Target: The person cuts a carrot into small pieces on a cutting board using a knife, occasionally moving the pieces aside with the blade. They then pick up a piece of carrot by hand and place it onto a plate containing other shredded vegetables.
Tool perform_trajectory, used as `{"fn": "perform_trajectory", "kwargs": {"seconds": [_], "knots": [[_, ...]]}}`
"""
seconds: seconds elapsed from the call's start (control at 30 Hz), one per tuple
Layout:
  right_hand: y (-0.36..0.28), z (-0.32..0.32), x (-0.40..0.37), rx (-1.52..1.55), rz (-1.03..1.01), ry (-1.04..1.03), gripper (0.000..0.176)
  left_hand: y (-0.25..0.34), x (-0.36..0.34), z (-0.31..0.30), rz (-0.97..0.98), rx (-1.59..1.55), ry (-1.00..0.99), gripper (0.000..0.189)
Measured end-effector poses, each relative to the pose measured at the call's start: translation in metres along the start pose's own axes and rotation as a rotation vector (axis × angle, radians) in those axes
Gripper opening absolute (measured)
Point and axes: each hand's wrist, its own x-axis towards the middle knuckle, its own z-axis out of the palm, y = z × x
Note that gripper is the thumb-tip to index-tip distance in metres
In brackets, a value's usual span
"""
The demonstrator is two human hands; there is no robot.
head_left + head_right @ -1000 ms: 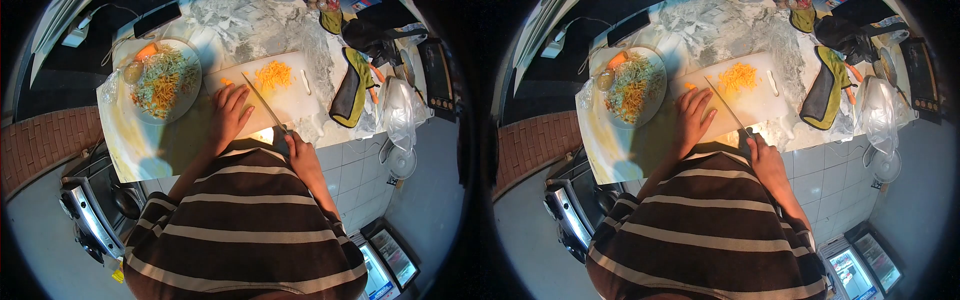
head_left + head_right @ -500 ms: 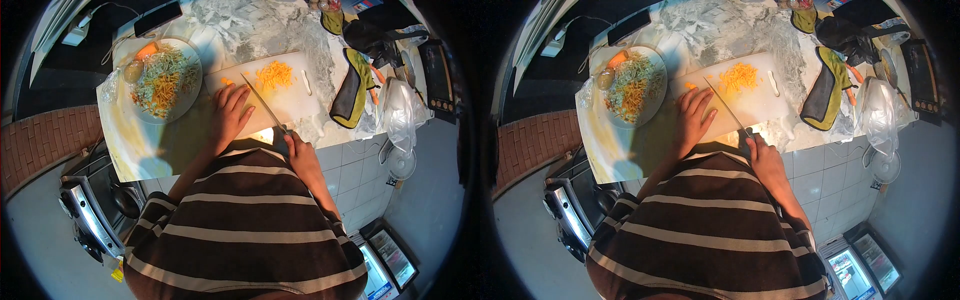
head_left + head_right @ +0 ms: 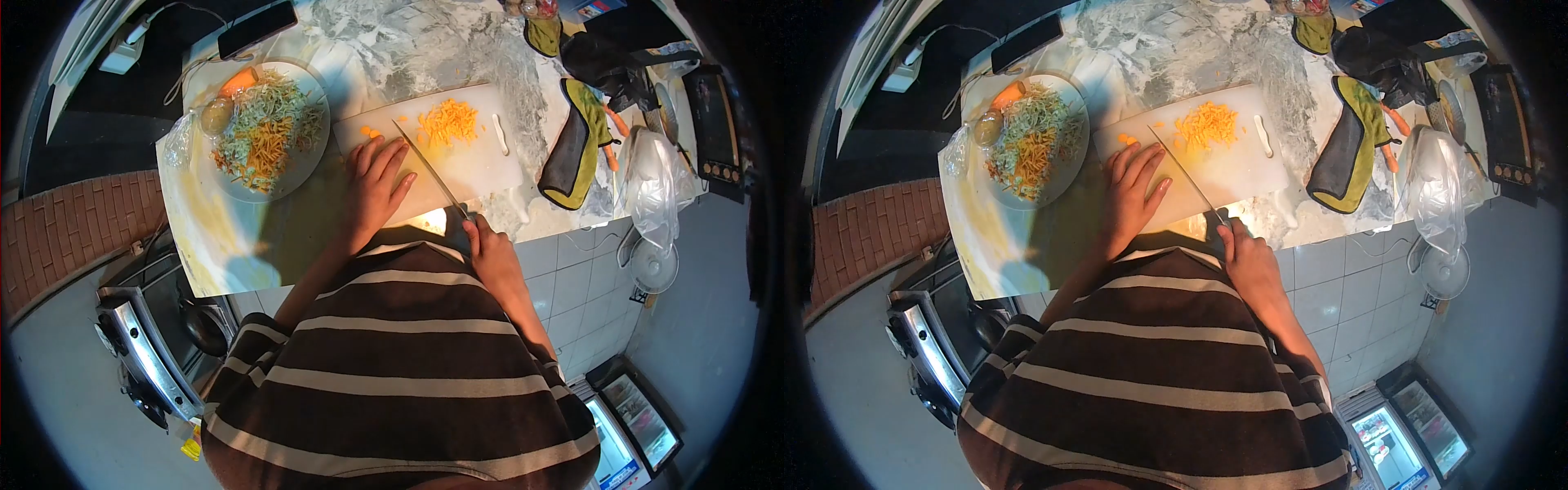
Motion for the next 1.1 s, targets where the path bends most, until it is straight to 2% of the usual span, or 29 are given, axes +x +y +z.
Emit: {"fn": "perform_trajectory", "kwargs": {"seconds": [0.37, 0.73, 0.87, 1.03, 1.1], "knots": [[-0.005, -0.005, 0.006, 0.015, 0.075, -0.122, 0.037, 0.003, 0.002, -0.005, -0.077, -0.104, 0.055, 0.045], [0.0, 0.002, 0.01, 0.019, 0.092, -0.171, 0.034, -0.002, 0.001, -0.001, -0.079, -0.167, 0.11, 0.019], [0.001, -0.005, 0.011, 0.02, 0.065, -0.155, 0.035, -0.002, 0.001, -0.004, -0.065, -0.183, 0.141, 0.017], [0.015, -0.015, 0.019, 0.298, 0.045, -0.282, 0.048, -0.002, -0.001, -0.004, -0.071, -0.213, 0.164, 0.014], [0.034, -0.001, 0.021, 0.308, -0.046, -0.212, 0.05, -0.002, -0.001, -0.004, -0.073, -0.211, 0.175, 0.015]]}}
